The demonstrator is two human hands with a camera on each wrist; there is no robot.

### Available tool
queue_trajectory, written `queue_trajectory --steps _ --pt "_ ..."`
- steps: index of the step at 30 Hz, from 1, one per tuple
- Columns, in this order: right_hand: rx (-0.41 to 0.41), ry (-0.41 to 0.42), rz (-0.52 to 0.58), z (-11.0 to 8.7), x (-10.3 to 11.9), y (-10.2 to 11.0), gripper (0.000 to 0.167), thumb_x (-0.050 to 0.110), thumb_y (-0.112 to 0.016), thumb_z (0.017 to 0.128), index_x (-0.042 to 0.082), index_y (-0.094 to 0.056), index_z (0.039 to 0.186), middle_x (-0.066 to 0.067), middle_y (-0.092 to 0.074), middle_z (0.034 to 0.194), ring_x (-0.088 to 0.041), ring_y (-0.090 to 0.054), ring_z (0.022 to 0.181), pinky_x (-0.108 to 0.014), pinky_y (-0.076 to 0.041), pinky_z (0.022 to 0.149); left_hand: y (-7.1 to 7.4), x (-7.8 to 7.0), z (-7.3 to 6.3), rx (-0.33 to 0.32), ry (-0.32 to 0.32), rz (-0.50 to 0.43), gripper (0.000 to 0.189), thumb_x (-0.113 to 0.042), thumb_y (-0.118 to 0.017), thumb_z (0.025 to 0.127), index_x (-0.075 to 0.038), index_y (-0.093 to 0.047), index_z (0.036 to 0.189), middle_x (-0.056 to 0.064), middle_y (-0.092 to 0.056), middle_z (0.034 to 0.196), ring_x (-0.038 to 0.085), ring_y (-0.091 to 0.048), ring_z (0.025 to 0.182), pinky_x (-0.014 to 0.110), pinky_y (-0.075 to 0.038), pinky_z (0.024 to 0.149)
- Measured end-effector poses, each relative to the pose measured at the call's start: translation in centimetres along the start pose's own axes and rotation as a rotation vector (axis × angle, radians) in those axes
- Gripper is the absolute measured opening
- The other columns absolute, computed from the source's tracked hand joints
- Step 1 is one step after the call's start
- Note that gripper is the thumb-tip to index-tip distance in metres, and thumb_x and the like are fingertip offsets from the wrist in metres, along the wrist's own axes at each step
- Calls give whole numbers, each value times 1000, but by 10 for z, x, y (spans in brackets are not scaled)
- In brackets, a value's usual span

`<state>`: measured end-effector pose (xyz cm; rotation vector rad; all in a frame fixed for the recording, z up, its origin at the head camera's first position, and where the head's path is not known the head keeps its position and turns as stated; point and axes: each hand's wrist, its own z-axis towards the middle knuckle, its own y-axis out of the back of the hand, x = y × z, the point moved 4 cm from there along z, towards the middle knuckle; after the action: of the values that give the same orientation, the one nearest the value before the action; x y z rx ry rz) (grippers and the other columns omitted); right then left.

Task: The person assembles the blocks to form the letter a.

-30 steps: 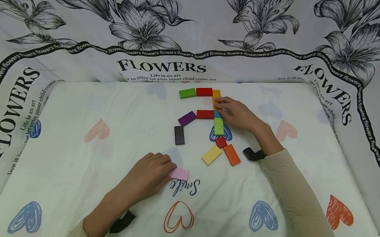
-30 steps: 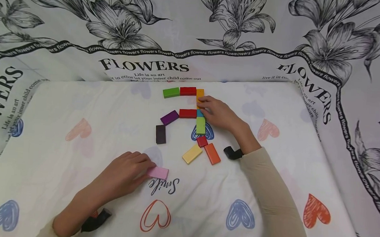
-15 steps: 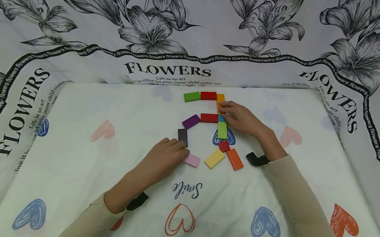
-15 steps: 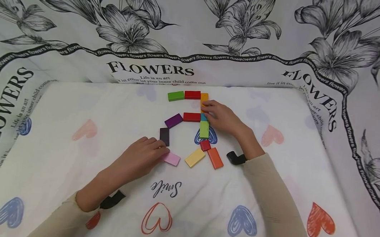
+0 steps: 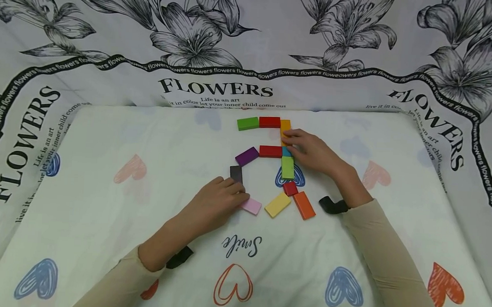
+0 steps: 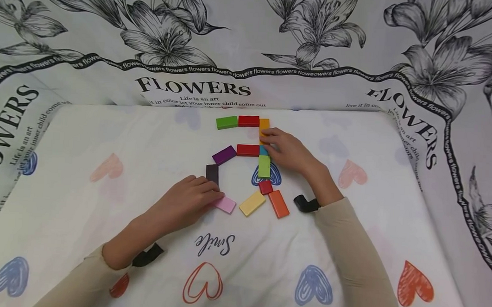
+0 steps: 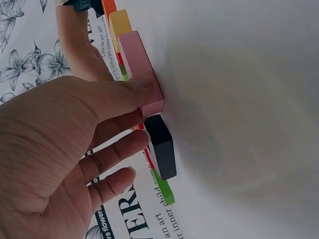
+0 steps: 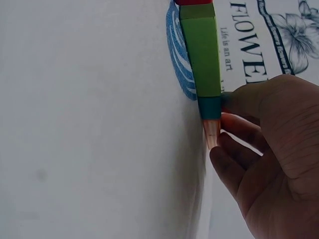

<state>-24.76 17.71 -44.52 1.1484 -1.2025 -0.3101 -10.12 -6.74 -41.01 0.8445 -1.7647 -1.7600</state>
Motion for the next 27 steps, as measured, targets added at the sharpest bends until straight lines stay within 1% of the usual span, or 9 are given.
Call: queue_trajectory --steps 4,9,12,16,27 --pt "-1 0 3 0 0 1 43 13 -62 106 8 -60 149 -14 -52 161 -36 -44 154 -54 -44 123 -2 1 1 -17 -13 -1 25 -15 -74 98 -19 -79 122 1 -77 119 20 -69 109 33 -57 92" --pt "-3 -4 21 0 1 0 43 14 -62 106 9 -60 149 -11 -52 162 -34 -43 155 -52 -45 123 -3 2 2 -57 -33 4 24 -14 -74 98 -17 -79 121 1 -75 118 20 -68 109 31 -56 90" --pt "-4 -4 21 1 1 0 43 15 -62 106 9 -60 149 -11 -51 162 -34 -42 156 -51 -45 123 -4 2 1 -68 -36 -3 22 -13 -74 98 -16 -79 120 2 -74 119 20 -68 109 31 -56 90" --pt "-4 -1 16 0 2 -1 43 14 -63 106 9 -61 149 -12 -51 162 -35 -42 155 -53 -44 123 -5 3 2 -69 -34 -21 21 -13 -74 98 -15 -79 119 3 -73 119 20 -68 110 32 -56 91" --pt "-11 -6 12 -2 3 1 42 14 -63 106 7 -61 148 -12 -52 162 -35 -43 155 -53 -43 124 -4 4 5 -59 -21 -53 23 -14 -75 98 -15 -78 121 3 -73 120 20 -68 111 32 -56 93"
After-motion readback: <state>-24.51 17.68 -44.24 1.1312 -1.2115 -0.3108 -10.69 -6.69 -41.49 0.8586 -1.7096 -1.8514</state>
